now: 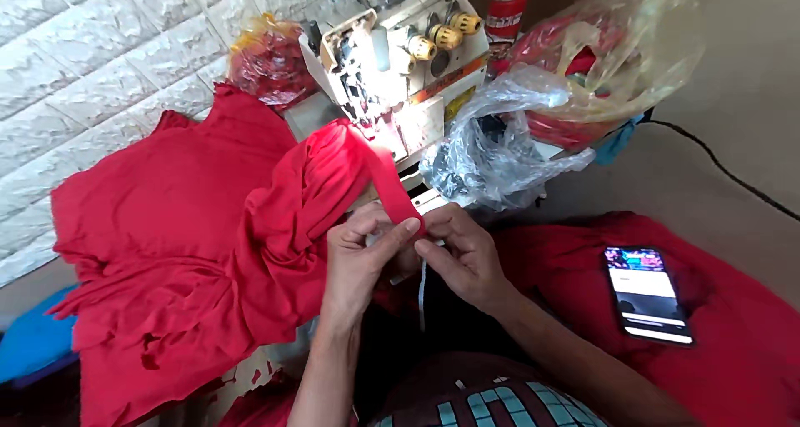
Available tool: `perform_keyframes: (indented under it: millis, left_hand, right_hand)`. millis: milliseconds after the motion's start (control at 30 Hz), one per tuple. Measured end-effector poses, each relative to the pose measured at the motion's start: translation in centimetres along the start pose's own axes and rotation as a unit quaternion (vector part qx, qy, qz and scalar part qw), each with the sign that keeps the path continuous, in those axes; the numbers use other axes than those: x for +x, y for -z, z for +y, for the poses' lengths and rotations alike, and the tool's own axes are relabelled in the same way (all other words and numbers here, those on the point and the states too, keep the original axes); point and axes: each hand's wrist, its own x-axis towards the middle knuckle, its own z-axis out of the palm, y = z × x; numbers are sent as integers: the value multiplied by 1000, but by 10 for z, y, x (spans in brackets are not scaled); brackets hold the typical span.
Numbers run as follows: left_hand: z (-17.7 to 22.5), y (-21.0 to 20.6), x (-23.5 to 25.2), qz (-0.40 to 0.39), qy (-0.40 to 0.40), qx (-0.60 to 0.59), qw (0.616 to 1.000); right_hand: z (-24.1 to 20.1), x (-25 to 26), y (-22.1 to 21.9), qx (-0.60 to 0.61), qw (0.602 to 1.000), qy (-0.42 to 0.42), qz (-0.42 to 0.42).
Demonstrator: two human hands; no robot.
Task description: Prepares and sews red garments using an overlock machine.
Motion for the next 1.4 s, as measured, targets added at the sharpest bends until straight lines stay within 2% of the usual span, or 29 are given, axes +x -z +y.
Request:
perform_keyframes:
  millis: [67, 133, 200, 300, 467, 600, 767, 900, 1033, 1300, 1400]
  left_hand:
    - [31, 14, 13, 15, -86, 23, 996]
    - [55, 24, 26, 52, -130, -16, 990]
    - [67, 31, 39, 111, -128, -76, 983]
    - [68, 45, 54, 201, -82, -134, 967]
    - [54, 58, 61, 255, -53, -141, 955]
    - [41, 54, 57, 240, -73, -101, 963]
    - [43, 45, 53, 167, -84, -40, 982]
    - [67, 48, 60, 140, -116, -19, 983]
    - [76, 52, 72, 150, -118, -20, 981]
    - [72, 60, 84, 187, -116, -26, 975]
    - [74, 60, 77, 145, -104, -33, 983]
  right_hand:
    - [-4, 30, -8, -74, 994, 71, -29]
    - [-8, 61, -25, -162, 981, 102, -23]
    - [-5, 85, -43, -217, 970, 114, 7]
    - [2, 99, -61, -226, 965, 122, 47]
    - [3, 96, -69, -226, 965, 107, 74]
    - [2, 93, -65, -202, 974, 77, 68]
    - [4, 99, -48, -87, 995, 44, 32]
    - [37, 110, -30, -200, 979, 30, 13]
    - [59, 112, -25, -255, 964, 20, 71]
    - [70, 119, -20, -175, 980, -32, 94]
    - [59, 116, -14, -164, 985, -44, 39]
